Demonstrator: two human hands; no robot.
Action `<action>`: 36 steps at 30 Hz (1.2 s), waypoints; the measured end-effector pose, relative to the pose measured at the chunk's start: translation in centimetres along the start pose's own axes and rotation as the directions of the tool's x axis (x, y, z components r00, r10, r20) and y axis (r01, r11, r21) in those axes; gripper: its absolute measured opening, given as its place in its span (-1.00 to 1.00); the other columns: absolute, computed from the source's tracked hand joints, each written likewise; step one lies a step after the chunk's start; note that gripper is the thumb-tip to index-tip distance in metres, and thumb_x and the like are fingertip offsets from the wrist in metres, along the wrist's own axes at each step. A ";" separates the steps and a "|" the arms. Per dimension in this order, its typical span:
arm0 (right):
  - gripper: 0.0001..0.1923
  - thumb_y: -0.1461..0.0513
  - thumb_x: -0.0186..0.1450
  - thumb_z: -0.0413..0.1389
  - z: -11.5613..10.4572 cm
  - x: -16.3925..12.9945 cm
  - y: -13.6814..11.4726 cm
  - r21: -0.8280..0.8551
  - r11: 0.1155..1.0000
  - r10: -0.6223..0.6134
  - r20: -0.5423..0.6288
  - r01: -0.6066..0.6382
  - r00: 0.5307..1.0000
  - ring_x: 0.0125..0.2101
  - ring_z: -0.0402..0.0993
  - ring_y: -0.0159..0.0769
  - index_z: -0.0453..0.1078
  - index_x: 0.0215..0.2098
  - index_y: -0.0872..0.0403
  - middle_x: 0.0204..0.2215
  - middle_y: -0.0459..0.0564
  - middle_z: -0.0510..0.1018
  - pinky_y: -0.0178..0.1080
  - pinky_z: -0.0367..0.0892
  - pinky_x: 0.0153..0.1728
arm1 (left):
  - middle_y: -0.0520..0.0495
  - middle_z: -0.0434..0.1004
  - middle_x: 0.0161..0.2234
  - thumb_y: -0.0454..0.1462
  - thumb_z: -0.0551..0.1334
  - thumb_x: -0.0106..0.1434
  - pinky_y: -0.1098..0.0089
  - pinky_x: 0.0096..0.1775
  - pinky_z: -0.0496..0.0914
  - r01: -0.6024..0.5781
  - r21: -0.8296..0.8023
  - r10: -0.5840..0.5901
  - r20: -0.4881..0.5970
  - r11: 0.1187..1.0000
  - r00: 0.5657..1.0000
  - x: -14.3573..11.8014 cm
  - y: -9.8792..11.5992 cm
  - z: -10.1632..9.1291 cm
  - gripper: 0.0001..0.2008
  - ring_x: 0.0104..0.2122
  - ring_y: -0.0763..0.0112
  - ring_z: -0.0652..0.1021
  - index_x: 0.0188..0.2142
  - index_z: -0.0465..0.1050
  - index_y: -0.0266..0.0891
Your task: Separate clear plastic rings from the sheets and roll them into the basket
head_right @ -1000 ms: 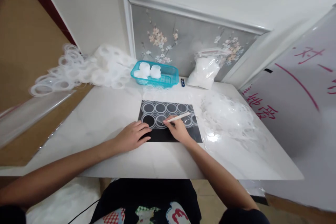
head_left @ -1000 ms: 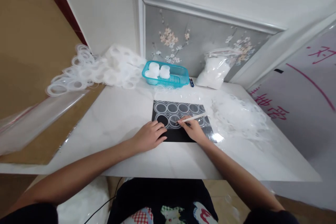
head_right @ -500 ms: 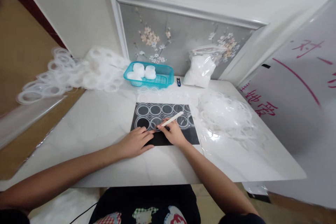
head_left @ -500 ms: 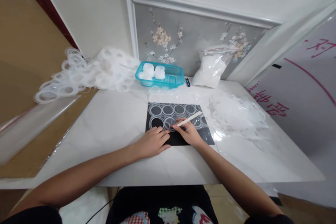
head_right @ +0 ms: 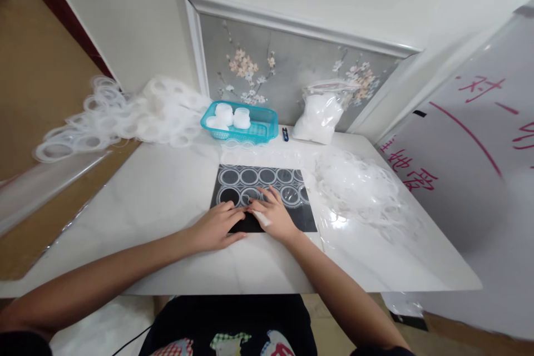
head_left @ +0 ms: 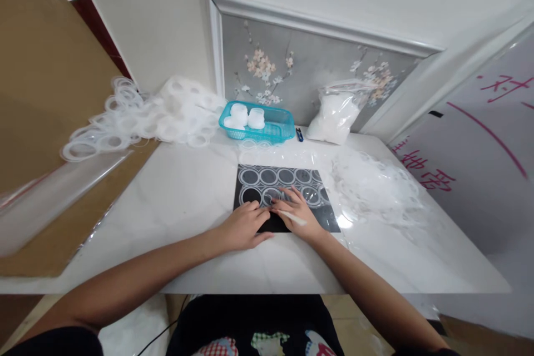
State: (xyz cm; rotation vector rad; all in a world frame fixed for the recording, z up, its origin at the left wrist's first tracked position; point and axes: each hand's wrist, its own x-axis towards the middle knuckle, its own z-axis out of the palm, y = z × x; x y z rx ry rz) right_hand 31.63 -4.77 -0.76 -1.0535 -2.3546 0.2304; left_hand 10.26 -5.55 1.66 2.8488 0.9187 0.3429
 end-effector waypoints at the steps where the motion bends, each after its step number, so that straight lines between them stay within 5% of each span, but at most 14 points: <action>1: -0.75 0.34 0.36 0.00 -0.2 0.3 0.2 -0.059 0.997 -0.044 0.010 0.044 0.999 0.17 0.29 -0.03 0.50 -0.22 -0.04 -0.13 -0.04 0.64 0.19 -0.02 0.25 | -0.21 0.53 -0.13 -0.02 0.22 0.30 0.18 -0.10 0.36 0.010 -0.018 -0.010 0.000 1.000 1.000 0.0 0.1 0.0 -0.59 -0.13 0.10 0.44 -0.09 0.41 -0.33; 3: -0.74 0.36 0.34 0.01 -1.1 1.5 1.2 -0.152 0.988 -0.029 -0.035 0.023 0.999 0.10 0.35 -0.05 0.50 -0.23 -0.06 -0.18 -0.05 0.65 0.18 -0.05 0.25 | -0.21 0.53 -0.13 0.01 0.26 0.25 0.18 -0.09 0.35 0.033 -0.043 -0.033 0.004 0.999 0.999 0.0 0.2 -0.1 -0.52 -0.11 0.09 0.43 -0.04 0.39 -0.34; 5: -0.76 0.33 0.34 0.00 -2.7 2.9 3.1 -0.195 0.966 0.124 -0.235 -0.171 0.964 -0.01 0.41 -0.03 0.50 -0.23 -0.03 -0.26 0.00 0.65 0.18 0.04 0.19 | -0.21 0.53 -0.11 0.02 0.29 0.21 0.20 -0.08 0.35 0.051 -0.061 -0.050 0.021 0.997 0.999 -0.1 0.2 -0.2 -0.47 -0.10 0.09 0.43 0.00 0.38 -0.34; 7: -0.72 0.26 0.37 -0.06 -4.6 3.7 5.1 -0.131 0.895 0.312 -0.501 -0.427 0.807 -0.09 0.44 0.01 0.51 -0.26 0.05 -0.30 0.09 0.64 0.15 0.20 0.07 | -0.18 0.54 -0.13 0.01 0.30 0.21 0.21 -0.09 0.35 0.068 -0.080 -0.065 0.036 0.994 0.997 -0.2 0.0 -0.4 -0.45 -0.09 0.11 0.44 0.03 0.36 -0.33; 8: -0.69 0.21 0.39 -0.07 -5.3 3.6 5.8 -0.094 0.873 0.354 -0.553 -0.479 0.754 -0.12 0.45 0.02 0.51 -0.26 0.08 -0.31 0.13 0.63 0.13 0.24 0.02 | -0.16 0.55 -0.15 0.01 0.30 0.22 0.22 -0.10 0.35 0.071 -0.095 -0.068 0.036 0.993 0.997 -0.2 0.0 -0.5 -0.45 -0.11 0.13 0.44 0.04 0.35 -0.33; 9: -0.67 0.18 0.39 -0.08 -5.9 3.3 6.3 -0.073 0.871 0.371 -0.551 -0.486 0.748 -0.13 0.45 0.02 0.52 -0.26 0.10 -0.31 0.14 0.63 0.11 0.25 0.01 | -0.14 0.55 -0.18 0.00 0.28 0.23 0.24 -0.11 0.35 0.072 -0.110 -0.069 0.028 0.991 0.997 -0.2 -0.1 -0.6 -0.48 -0.12 0.15 0.44 0.04 0.36 -0.32; 12: -0.67 0.12 0.38 -0.05 -6.0 0.7 5.9 0.016 0.918 0.378 -0.345 -0.397 0.859 -0.16 0.47 -0.02 0.52 -0.29 0.07 -0.31 0.10 0.62 0.03 0.30 -0.03 | -0.12 0.55 -0.22 -0.06 0.19 0.34 0.27 -0.15 0.35 0.029 -0.111 -0.032 -0.029 0.993 0.999 0.1 -0.1 -0.7 -0.66 -0.18 0.22 0.45 -0.11 0.42 -0.30; 14: -0.67 0.07 0.37 -0.02 -5.0 -1.2 4.8 0.156 0.912 0.407 -0.217 -0.380 0.887 -0.17 0.49 -0.06 0.51 -0.33 0.03 -0.32 0.07 0.62 -0.04 0.35 -0.08 | -0.14 0.54 -0.18 -0.08 0.13 0.39 0.26 -0.15 0.34 -0.026 -0.059 0.023 -0.051 0.998 0.998 0.8 0.2 -0.6 -0.70 -0.18 0.22 0.45 -0.18 0.44 -0.29; 20: -0.65 -0.05 0.31 0.06 -3.0 -3.1 3.7 0.417 0.800 0.509 -0.092 -0.431 0.856 -0.17 0.51 -0.09 0.51 -0.36 0.01 -0.29 0.05 0.60 -0.08 0.40 -0.09 | -0.20 0.45 0.08 -0.02 0.14 0.36 0.19 -0.12 0.31 -0.126 0.075 0.125 0.007 0.989 0.992 4.1 1.8 0.5 -0.61 -0.09 0.13 0.43 -0.08 0.44 -0.32; 36: -0.75 0.05 0.31 0.12 -2.5 -2.8 4.7 0.360 0.835 0.480 -0.106 -0.417 0.871 -0.07 0.48 -0.06 0.56 -0.34 0.01 -0.27 0.05 0.63 0.00 0.32 0.03 | -0.20 0.44 0.10 -0.01 0.13 0.37 0.18 -0.12 0.30 -0.085 0.083 0.079 0.068 0.993 0.995 5.1 2.2 1.5 -0.60 -0.07 0.09 0.42 -0.08 0.41 -0.32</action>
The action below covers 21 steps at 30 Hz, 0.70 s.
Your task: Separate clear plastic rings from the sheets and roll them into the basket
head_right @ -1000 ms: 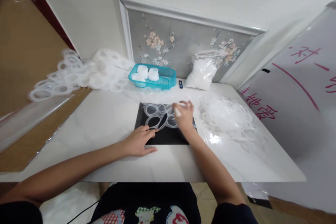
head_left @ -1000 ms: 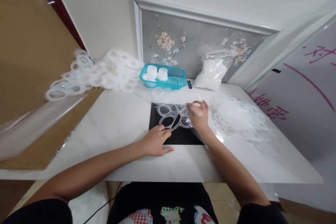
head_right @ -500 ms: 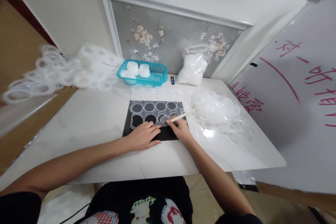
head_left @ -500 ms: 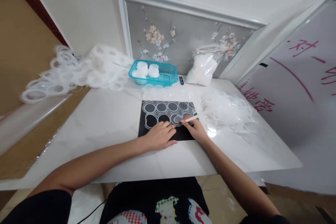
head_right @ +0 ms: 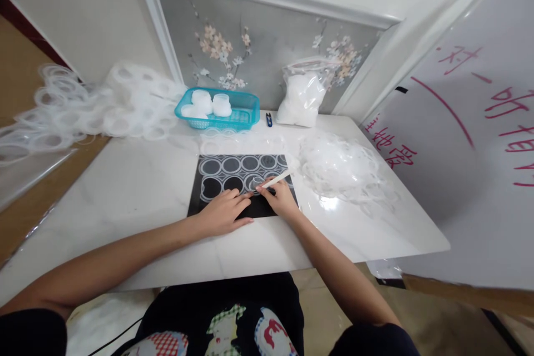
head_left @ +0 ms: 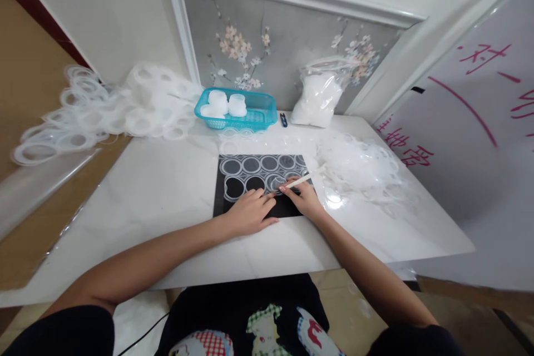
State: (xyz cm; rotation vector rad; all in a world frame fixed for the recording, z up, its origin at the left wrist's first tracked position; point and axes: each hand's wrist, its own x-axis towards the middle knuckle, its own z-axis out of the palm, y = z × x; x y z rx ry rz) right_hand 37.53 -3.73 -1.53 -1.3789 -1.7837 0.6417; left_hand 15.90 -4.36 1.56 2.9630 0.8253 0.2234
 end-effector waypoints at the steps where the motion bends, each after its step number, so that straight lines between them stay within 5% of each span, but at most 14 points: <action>1: -0.75 0.06 0.31 0.12 0.0 0.1 0.0 -0.006 1.000 -0.002 -0.002 0.002 1.000 -0.07 0.48 -0.06 0.56 -0.35 0.01 -0.28 0.05 0.63 -0.01 0.33 0.02 | -0.20 0.44 0.10 -0.01 0.14 0.37 0.18 -0.11 0.30 0.002 -0.002 -0.002 0.003 1.000 1.000 0.0 0.0 0.0 -0.60 -0.07 0.09 0.42 -0.08 0.41 -0.32; 7: -0.78 0.16 0.37 0.07 0.2 -1.0 -0.4 -0.197 0.971 -0.129 0.034 0.133 0.991 0.01 0.42 -0.06 0.56 -0.29 0.00 -0.27 0.00 0.66 0.00 0.31 0.05 | -0.23 0.45 0.06 0.03 0.12 0.36 0.16 -0.09 0.30 0.010 -0.060 -0.009 0.008 0.998 1.000 0.0 -0.1 0.0 -0.55 -0.06 0.07 0.41 -0.05 0.39 -0.32; 12: -0.77 0.30 0.35 0.04 -0.4 -0.6 -1.4 -0.485 0.762 -0.389 0.184 0.428 0.903 0.13 0.29 -0.07 0.54 -0.21 -0.06 -0.17 -0.08 0.65 0.09 -0.05 0.25 | -0.26 0.49 -0.02 0.12 0.18 0.26 0.14 -0.08 0.30 0.063 -0.149 -0.057 0.042 0.987 0.997 0.1 -0.1 -0.4 -0.41 -0.08 0.02 0.42 0.02 0.37 -0.34; 15: -0.75 0.29 0.35 0.00 -3.1 2.5 -0.9 -0.598 0.774 -0.340 -0.115 0.209 0.933 0.00 0.37 -0.08 0.53 -0.23 -0.05 -0.27 -0.06 0.65 0.11 0.00 0.19 | -0.22 0.51 -0.06 0.11 0.23 0.21 0.20 -0.09 0.30 0.097 -0.178 -0.084 0.081 0.979 0.993 0.1 -0.3 -0.9 -0.34 -0.09 0.06 0.43 0.09 0.33 -0.35; 17: -0.69 0.26 0.38 -0.07 -5.1 4.3 -0.3 -0.556 0.829 -0.247 -0.455 -0.056 0.856 -0.06 0.38 -0.04 0.53 -0.25 0.03 -0.28 0.03 0.64 0.13 0.11 0.09 | -0.20 0.52 -0.07 0.11 0.23 0.22 0.23 -0.12 0.31 0.110 -0.169 -0.094 0.101 0.979 0.990 0.2 -0.4 -1.3 -0.36 -0.10 0.09 0.44 0.07 0.35 -0.35; 19: -0.69 0.21 0.37 -0.06 -6.2 4.8 0.2 -0.510 0.858 -0.199 -0.446 -0.065 0.873 -0.08 0.39 -0.02 0.53 -0.28 0.05 -0.28 0.06 0.64 0.11 0.14 0.06 | -0.19 0.55 -0.12 0.11 0.19 0.26 0.23 -0.13 0.30 0.101 -0.127 -0.088 0.103 0.987 0.991 0.6 -0.4 -1.6 -0.44 -0.13 0.09 0.44 -0.02 0.41 -0.34; 21: -0.72 0.17 0.36 -0.01 -6.0 3.7 0.6 -0.428 0.903 -0.162 -0.260 0.037 0.952 -0.12 0.44 -0.05 0.54 -0.33 0.04 -0.31 0.04 0.64 0.04 0.21 0.03 | -0.17 0.56 -0.17 0.07 0.13 0.33 0.22 -0.13 0.29 0.066 -0.071 -0.061 0.069 0.995 0.996 1.3 -0.2 -1.6 -0.51 -0.14 0.09 0.44 -0.09 0.45 -0.34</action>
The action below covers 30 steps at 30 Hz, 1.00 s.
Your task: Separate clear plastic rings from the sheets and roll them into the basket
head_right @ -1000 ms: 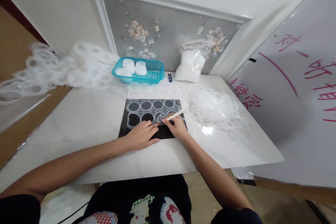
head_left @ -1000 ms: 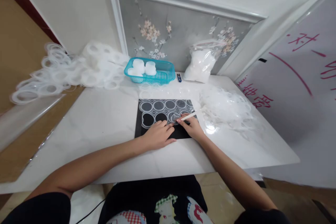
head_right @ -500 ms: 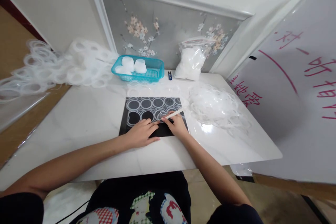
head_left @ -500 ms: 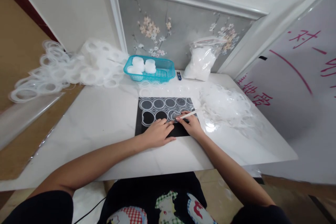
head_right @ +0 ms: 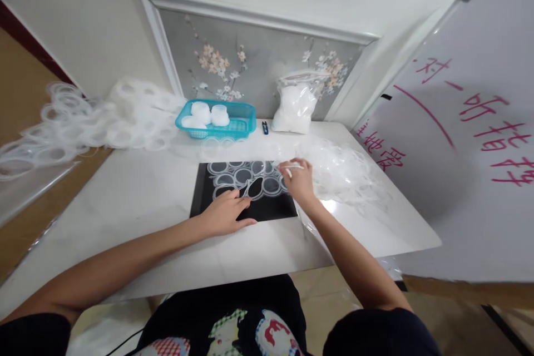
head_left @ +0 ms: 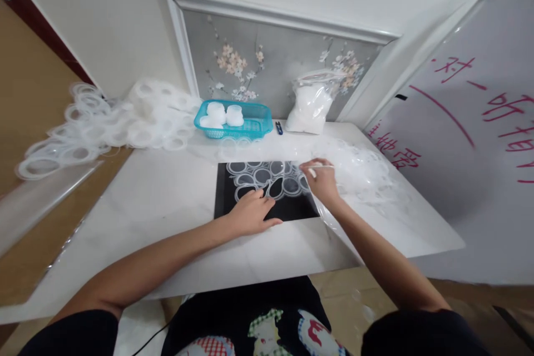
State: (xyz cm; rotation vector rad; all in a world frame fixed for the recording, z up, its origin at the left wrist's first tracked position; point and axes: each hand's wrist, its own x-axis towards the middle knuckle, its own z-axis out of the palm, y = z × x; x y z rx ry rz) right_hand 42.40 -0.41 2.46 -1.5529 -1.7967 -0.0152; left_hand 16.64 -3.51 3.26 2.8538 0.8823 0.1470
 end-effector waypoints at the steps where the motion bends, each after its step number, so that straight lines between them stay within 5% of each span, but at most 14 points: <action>1: -0.72 0.14 0.35 0.01 0.2 -1.0 0.0 0.088 0.996 -0.008 0.089 0.000 0.996 -0.16 0.47 -0.08 0.54 -0.35 0.04 -0.32 0.04 0.64 0.00 0.26 -0.01 | -0.17 0.56 -0.15 0.04 0.12 0.36 0.22 -0.12 0.29 -0.024 0.026 0.025 -0.026 0.999 0.999 0.5 0.2 0.1 -0.54 -0.13 0.10 0.44 -0.10 0.45 -0.34; 4: -0.68 0.04 0.32 0.06 1.2 -3.9 0.1 0.317 0.937 0.081 0.215 -0.148 0.973 -0.22 0.53 -0.12 0.54 -0.36 0.05 -0.31 0.05 0.63 -0.10 0.37 -0.11 | -0.18 0.52 0.00 0.00 0.12 0.38 0.20 -0.10 0.28 -0.103 0.089 0.110 -0.078 0.991 0.991 2.1 1.0 0.6 -0.58 -0.09 0.10 0.44 -0.08 0.44 -0.34; 8: -0.66 -0.01 0.29 0.10 1.9 -5.2 0.6 0.383 0.883 0.169 0.283 -0.273 0.944 -0.03 0.47 -0.04 0.59 -0.29 0.02 -0.29 0.03 0.64 -0.02 0.30 0.05 | -0.21 0.48 0.04 0.01 0.14 0.36 0.20 -0.12 0.28 -0.147 0.134 0.155 -0.057 0.980 0.986 3.6 1.7 1.3 -0.57 -0.07 0.09 0.44 -0.10 0.45 -0.34; 21: -0.75 0.09 0.32 0.10 1.6 -4.7 0.3 0.340 0.914 0.128 0.273 -0.221 0.953 -0.02 0.47 -0.06 0.60 -0.28 -0.02 -0.28 -0.03 0.67 -0.03 0.34 0.03 | -0.23 0.44 0.09 0.01 0.10 0.38 0.20 -0.08 0.27 -0.098 0.109 0.102 -0.034 0.989 0.994 3.9 1.5 1.9 -0.54 -0.06 0.10 0.42 -0.04 0.42 -0.35; 24: -0.76 0.15 0.36 0.07 1.3 -5.4 -0.2 0.229 0.968 0.046 0.255 -0.106 0.966 0.03 0.43 -0.05 0.58 -0.26 0.00 -0.24 -0.03 0.67 -0.03 0.33 0.05 | -0.23 0.43 0.09 0.01 0.10 0.38 0.19 -0.07 0.27 -0.090 0.077 0.093 -0.034 0.993 0.995 3.9 1.4 2.1 -0.54 -0.06 0.08 0.42 -0.01 0.40 -0.35; 26: -0.76 0.23 0.38 0.02 1.1 -5.9 -0.8 0.108 0.991 -0.103 0.251 0.078 0.962 0.12 0.33 -0.04 0.56 -0.22 0.01 -0.16 -0.04 0.65 0.01 0.22 0.14 | -0.23 0.44 0.07 0.03 0.13 0.35 0.19 -0.06 0.28 -0.076 0.032 0.077 -0.025 0.997 0.997 4.0 1.3 2.0 -0.50 -0.06 0.08 0.42 0.03 0.37 -0.36; 30: -0.76 0.34 0.34 0.04 0.5 -4.8 -1.0 -0.097 0.923 -0.327 0.311 0.372 0.893 0.15 0.26 -0.07 0.53 -0.19 -0.02 -0.09 -0.05 0.62 0.04 0.01 0.23 | -0.23 0.49 -0.02 0.14 0.23 0.20 0.19 -0.09 0.31 -0.024 -0.061 0.028 0.064 0.998 0.998 4.6 1.1 0.8 -0.35 -0.10 0.06 0.44 0.04 0.36 -0.34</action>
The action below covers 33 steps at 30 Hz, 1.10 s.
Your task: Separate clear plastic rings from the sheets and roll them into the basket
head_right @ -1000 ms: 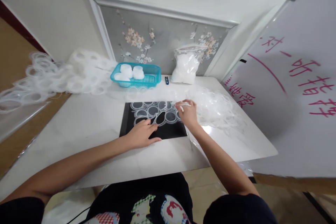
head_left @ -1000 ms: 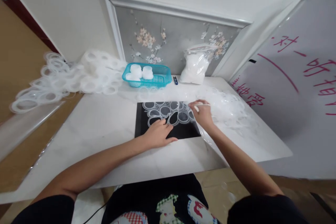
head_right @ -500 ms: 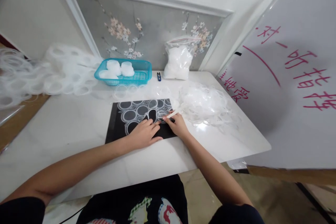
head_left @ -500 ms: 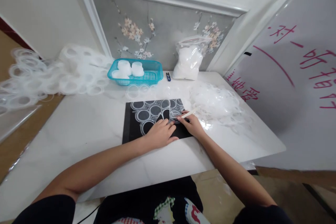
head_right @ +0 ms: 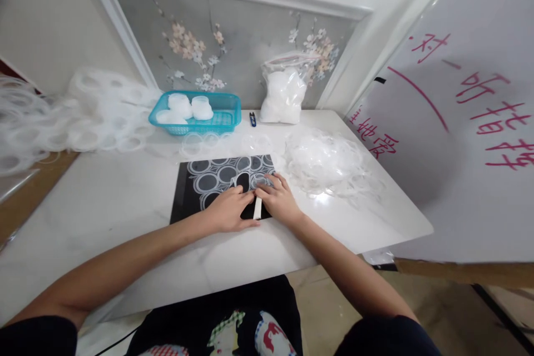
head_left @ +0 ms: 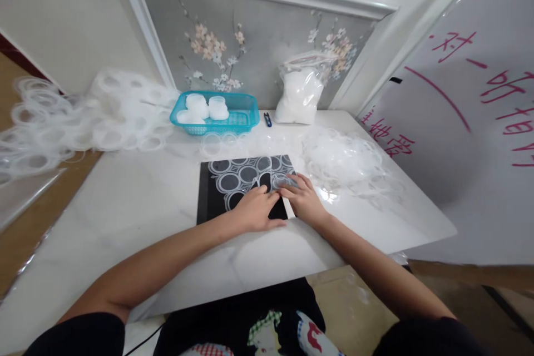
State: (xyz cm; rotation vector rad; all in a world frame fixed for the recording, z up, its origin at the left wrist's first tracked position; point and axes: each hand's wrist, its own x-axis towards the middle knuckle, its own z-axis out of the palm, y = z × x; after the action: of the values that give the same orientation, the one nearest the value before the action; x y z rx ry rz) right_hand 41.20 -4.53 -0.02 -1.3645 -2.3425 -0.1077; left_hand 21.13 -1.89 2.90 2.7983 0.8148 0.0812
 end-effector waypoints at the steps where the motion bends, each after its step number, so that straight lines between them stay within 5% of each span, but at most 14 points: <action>1: -0.76 0.35 0.34 0.04 -0.3 0.6 0.8 -0.026 0.999 0.036 -0.028 -0.037 0.999 0.12 0.30 -0.08 0.53 -0.21 -0.03 -0.13 -0.05 0.63 0.04 0.01 0.22 | -0.22 0.51 -0.07 0.16 0.24 0.16 0.20 -0.11 0.32 0.012 -0.011 -0.012 0.028 1.000 1.000 0.1 0.0 -0.5 -0.34 -0.11 0.05 0.44 0.00 0.38 -0.33; 3: -0.73 0.33 0.36 -0.01 -1.0 1.9 2.9 -0.016 0.969 0.240 -0.186 -0.247 0.953 0.04 0.35 -0.08 0.53 -0.23 -0.01 -0.20 -0.01 0.64 0.06 0.07 0.16 | -0.22 0.54 -0.16 0.19 0.27 0.11 0.21 -0.17 0.34 0.022 -0.016 -0.021 0.082 1.000 0.996 0.3 0.1 -1.7 -0.38 -0.14 0.04 0.46 -0.10 0.43 -0.30; 6: -0.69 0.25 0.38 -0.07 -1.5 2.6 5.7 0.123 0.863 0.497 -0.385 -0.491 0.778 -0.01 0.38 -0.02 0.53 -0.22 0.05 -0.20 0.08 0.63 0.09 0.15 0.09 | -0.21 0.53 -0.26 0.13 0.29 0.14 0.25 -0.25 0.35 0.032 0.005 -0.032 0.127 0.999 0.991 0.4 0.4 -2.9 -0.49 -0.20 0.07 0.48 -0.23 0.46 -0.29; 11: -0.69 0.11 0.36 -0.01 -0.1 -0.4 5.6 0.393 0.848 0.435 -0.134 -0.355 0.890 -0.02 0.43 -0.03 0.55 -0.31 0.03 -0.29 0.06 0.65 0.04 0.26 0.07 | -0.20 0.55 -0.20 -0.02 0.21 0.31 0.25 -0.22 0.35 -0.032 0.063 0.033 -0.018 0.998 0.999 1.3 1.2 -2.0 -0.64 -0.17 0.12 0.49 -0.17 0.47 -0.29; 14: -0.63 -0.01 0.33 0.03 0.5 -1.5 5.0 0.545 0.718 0.547 -0.060 -0.432 0.835 -0.09 0.51 -0.05 0.56 -0.33 0.04 -0.23 0.08 0.64 -0.01 0.35 0.00 | -0.23 0.47 0.06 -0.06 0.16 0.36 0.21 -0.12 0.32 -0.129 0.135 0.141 -0.087 0.983 0.986 2.7 1.5 -0.8 -0.62 -0.07 0.11 0.45 -0.05 0.44 -0.33; 17: -0.59 -0.07 0.29 0.07 0.4 -1.4 5.1 0.597 0.647 0.594 -0.005 -0.474 0.804 -0.08 0.53 -0.03 0.57 -0.32 0.04 -0.22 0.09 0.64 0.00 0.38 -0.03 | -0.22 0.45 0.10 -0.03 0.13 0.38 0.19 -0.09 0.30 -0.142 0.175 0.161 -0.102 0.974 0.982 4.1 1.7 0.0 -0.59 -0.05 0.10 0.44 -0.05 0.45 -0.35; 33: -0.73 0.08 0.36 0.05 -0.1 -1.2 4.7 0.557 0.731 0.453 0.035 -0.394 0.891 0.03 0.44 -0.03 0.57 -0.28 -0.03 -0.23 0.02 0.66 0.05 0.30 0.07 | -0.25 0.51 0.00 -0.02 0.16 0.36 0.20 -0.14 0.29 -0.157 0.171 0.174 -0.089 0.973 0.981 5.1 1.2 0.7 -0.58 -0.11 0.12 0.46 -0.08 0.45 -0.37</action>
State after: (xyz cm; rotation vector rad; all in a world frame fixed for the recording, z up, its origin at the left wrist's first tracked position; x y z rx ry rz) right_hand 45.75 -3.13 -1.04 -1.4884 -1.7074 0.5826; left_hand 26.16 -0.22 2.44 3.0362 0.6332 0.1966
